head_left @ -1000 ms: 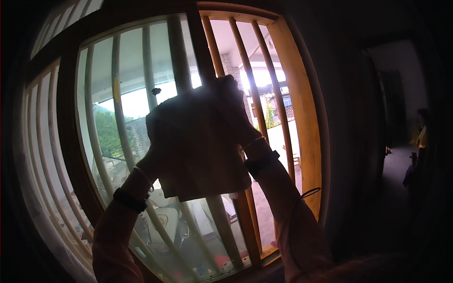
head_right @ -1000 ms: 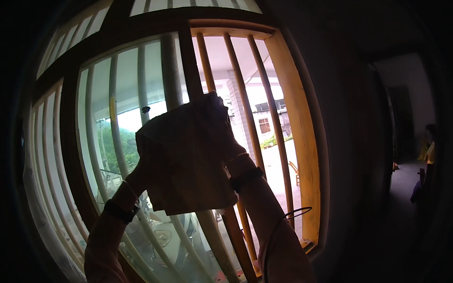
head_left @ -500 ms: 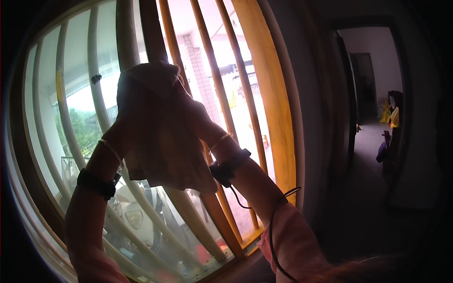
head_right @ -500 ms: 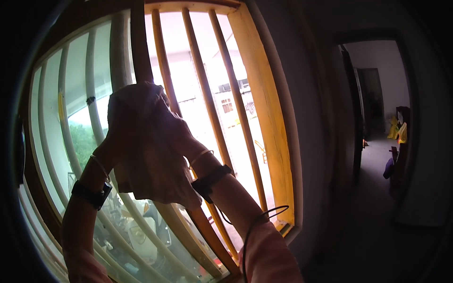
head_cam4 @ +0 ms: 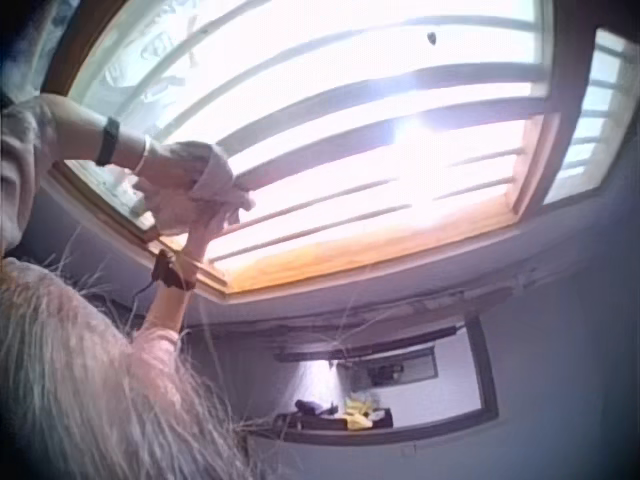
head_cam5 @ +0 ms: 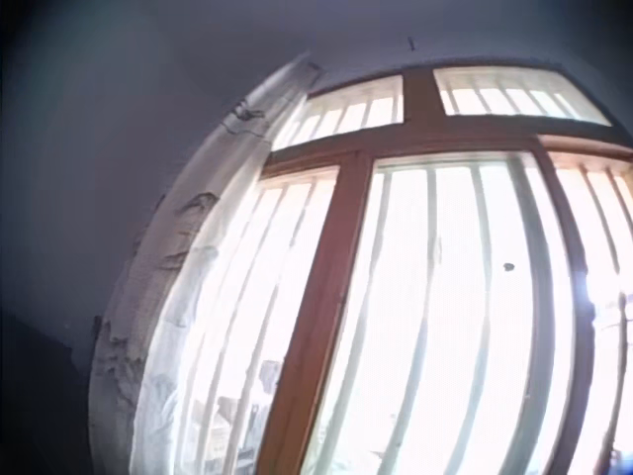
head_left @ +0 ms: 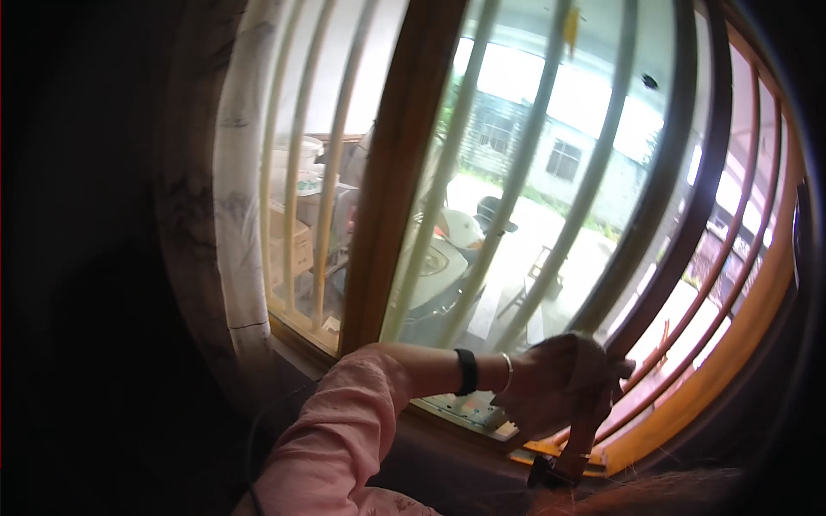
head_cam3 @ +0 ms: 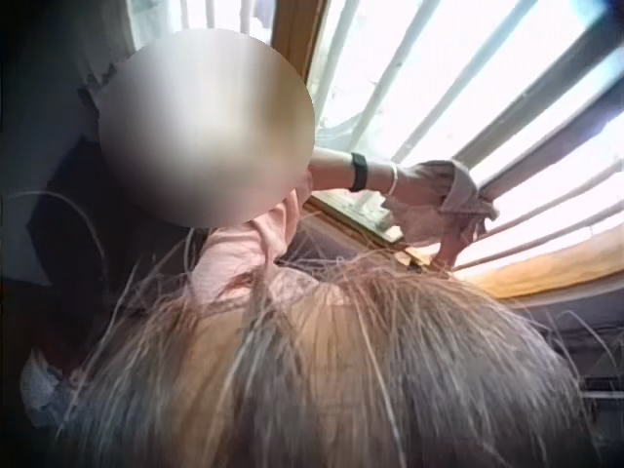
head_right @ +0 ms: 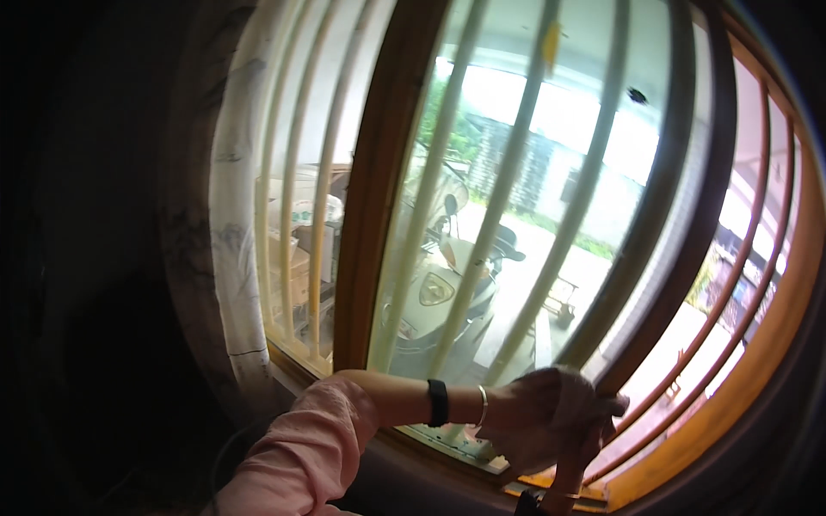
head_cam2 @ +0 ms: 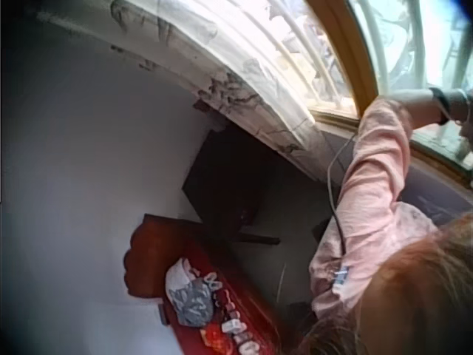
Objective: The person cleans a window and its frame using a cloth. They dip the cloth in a bucket of water and wipe the glass panes, the wooden frame, and the window track.
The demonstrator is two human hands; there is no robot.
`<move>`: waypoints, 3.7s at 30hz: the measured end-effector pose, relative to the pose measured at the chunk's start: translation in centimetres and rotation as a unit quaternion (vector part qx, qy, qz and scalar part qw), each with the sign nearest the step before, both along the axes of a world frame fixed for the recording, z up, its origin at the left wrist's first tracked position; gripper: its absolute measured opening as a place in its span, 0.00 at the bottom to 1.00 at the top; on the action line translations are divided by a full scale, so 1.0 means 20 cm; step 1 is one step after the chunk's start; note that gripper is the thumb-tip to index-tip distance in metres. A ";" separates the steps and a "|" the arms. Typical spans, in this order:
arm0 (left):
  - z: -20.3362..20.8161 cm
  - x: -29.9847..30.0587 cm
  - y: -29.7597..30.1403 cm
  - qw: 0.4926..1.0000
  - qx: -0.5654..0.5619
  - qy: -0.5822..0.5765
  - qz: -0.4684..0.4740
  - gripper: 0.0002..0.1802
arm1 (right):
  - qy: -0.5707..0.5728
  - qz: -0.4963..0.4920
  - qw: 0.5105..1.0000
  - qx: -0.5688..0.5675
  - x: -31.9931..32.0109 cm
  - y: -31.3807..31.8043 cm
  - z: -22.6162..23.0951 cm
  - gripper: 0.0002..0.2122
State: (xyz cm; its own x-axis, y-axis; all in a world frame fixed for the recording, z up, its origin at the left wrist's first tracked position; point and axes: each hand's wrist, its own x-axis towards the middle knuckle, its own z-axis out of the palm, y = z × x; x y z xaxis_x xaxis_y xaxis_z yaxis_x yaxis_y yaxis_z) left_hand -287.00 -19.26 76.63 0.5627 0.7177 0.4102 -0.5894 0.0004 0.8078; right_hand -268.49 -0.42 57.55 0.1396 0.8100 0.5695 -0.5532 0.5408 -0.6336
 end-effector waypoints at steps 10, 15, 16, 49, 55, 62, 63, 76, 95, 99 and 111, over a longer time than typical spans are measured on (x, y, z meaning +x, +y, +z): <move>-0.26 -0.48 0.07 0.965 0.110 0.113 0.209 0.13 | -0.071 -0.119 0.986 0.094 -0.12 0.07 0.40 0.07; -0.16 -0.70 -0.07 0.765 0.398 0.299 0.408 0.10 | -0.287 -0.320 0.888 0.161 -0.54 -0.09 0.30 0.06; -0.10 -0.76 -0.17 0.696 0.433 0.372 0.436 0.09 | -0.377 -0.349 0.850 0.121 -0.66 -0.27 0.39 0.07; 1.42 -3.11 -1.07 0.102 0.519 0.648 0.548 0.17 | -0.368 -0.610 0.339 0.614 -2.71 -1.17 2.54 0.32; 1.42 -3.06 -1.01 0.108 0.479 0.478 0.728 0.22 | -0.408 -0.608 0.381 0.565 -2.96 -1.54 2.43 0.32; 0.09 -3.07 -1.01 0.135 0.510 0.465 0.710 0.30 | -0.280 -0.179 0.726 0.602 -3.02 -1.47 1.45 0.13; -0.09 -2.97 -1.04 0.195 0.485 0.471 0.711 0.30 | -0.293 -0.134 0.761 0.563 -2.96 -1.48 1.31 0.13; -1.61 -2.12 -1.15 0.537 0.257 0.633 0.495 0.33 | -0.596 -0.054 0.761 0.249 -2.21 -1.64 -0.68 0.19; -0.13 -2.24 -0.83 0.469 0.409 0.519 0.586 0.30 | -0.430 0.104 0.859 0.258 -2.20 -1.47 0.82 0.17; 0.43 -2.42 -0.78 0.214 0.531 0.440 0.692 0.29 | -0.387 0.248 0.850 0.258 -2.36 -1.44 1.54 0.16; 1.70 -2.61 -0.70 -0.037 0.650 0.286 0.703 0.26 | -0.301 -0.504 0.411 0.698 -2.43 -1.36 2.66 0.15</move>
